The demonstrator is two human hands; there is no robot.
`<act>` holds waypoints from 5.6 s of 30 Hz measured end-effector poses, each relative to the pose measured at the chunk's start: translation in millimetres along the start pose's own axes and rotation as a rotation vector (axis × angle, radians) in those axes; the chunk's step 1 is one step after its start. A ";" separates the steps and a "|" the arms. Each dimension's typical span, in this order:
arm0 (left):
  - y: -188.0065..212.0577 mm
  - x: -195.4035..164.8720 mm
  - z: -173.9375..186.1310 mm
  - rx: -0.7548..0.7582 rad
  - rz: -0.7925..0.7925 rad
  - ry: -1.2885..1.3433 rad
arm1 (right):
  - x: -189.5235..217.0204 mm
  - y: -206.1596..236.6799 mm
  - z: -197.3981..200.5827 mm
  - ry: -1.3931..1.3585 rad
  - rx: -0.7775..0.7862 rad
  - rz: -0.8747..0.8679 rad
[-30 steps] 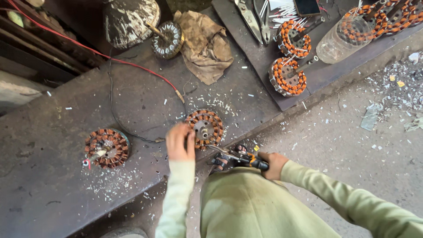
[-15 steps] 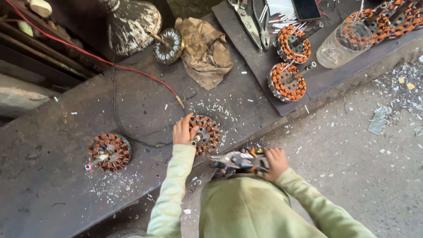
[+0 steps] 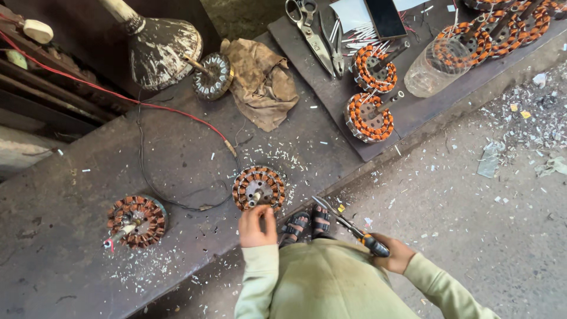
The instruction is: The person uses wire cutters to trim excess copper wire ends from a motor stator assembly on a workbench. The person repeatedly rotates the stator and snips protruding wire segments around its circumference.
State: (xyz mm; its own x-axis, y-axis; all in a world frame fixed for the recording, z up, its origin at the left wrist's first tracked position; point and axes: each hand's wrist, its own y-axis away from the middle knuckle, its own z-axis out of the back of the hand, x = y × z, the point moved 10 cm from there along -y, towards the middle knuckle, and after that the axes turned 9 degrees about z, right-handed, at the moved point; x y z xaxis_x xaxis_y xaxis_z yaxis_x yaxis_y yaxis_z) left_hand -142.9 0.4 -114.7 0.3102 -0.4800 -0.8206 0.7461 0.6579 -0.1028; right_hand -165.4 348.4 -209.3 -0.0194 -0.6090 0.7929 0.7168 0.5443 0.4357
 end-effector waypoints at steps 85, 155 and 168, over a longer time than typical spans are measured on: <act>-5.0 19.2 -21.0 0.032 0.047 0.073 | 22.1 -29.4 -55.6 -0.749 0.710 -0.421; -139.1 46.8 4.1 0.096 0.143 0.149 | 45.6 -118.0 -33.5 0.457 0.167 -0.002; -152.9 43.8 -9.7 0.195 0.069 0.071 | 34.1 -118.5 -45.6 0.273 0.377 -0.042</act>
State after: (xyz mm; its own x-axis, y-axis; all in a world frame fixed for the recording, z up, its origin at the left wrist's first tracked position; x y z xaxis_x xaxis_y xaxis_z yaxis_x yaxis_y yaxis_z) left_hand -249.1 -115.6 -140.4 0.3272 -0.3907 -0.8604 0.8266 0.5595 0.0602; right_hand -219.2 236.9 -253.4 0.1777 -0.7372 0.6519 0.4150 0.6568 0.6296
